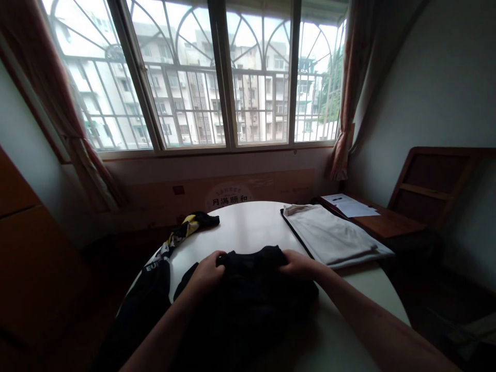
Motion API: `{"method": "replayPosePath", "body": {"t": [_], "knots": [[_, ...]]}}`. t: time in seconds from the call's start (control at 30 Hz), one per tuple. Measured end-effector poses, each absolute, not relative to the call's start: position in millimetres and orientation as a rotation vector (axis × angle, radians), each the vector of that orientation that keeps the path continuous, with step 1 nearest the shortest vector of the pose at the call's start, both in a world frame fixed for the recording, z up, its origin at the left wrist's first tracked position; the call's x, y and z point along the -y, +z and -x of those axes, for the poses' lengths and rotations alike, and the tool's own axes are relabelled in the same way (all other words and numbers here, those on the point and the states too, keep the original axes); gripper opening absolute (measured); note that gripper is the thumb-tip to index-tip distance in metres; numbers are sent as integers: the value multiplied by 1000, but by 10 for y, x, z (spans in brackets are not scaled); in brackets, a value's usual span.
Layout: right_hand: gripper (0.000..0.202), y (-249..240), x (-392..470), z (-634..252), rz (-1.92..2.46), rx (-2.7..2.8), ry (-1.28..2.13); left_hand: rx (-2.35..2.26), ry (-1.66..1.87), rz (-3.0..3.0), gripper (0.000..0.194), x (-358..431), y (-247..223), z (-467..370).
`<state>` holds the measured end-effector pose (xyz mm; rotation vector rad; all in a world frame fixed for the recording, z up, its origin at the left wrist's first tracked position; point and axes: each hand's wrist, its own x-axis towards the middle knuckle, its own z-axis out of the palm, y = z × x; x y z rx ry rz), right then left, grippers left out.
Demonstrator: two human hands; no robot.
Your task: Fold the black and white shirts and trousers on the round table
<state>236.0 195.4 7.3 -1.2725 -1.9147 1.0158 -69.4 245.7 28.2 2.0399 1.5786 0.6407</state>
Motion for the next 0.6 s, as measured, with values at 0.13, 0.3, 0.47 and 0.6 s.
{"method": "replayPosePath", "body": {"t": [0.13, 0.3, 0.47, 0.6], "knots": [[22, 71, -1970, -2260, 1505, 2048, 744, -1700, 641, -2108, 30, -2523, 196, 654], [38, 109, -1951, -2091, 1782, 2105, 497, -1789, 706, -2096, 25, -2478, 142, 564], [35, 217, -1825, -1966, 1856, 2207, 404, -1767, 885, -1977, 21, -2384, 269, 567], [18, 745, -1761, -2192, 1912, 2181, 348, -1653, 1086, -1843, 18, -2476, 788, 704]]}}
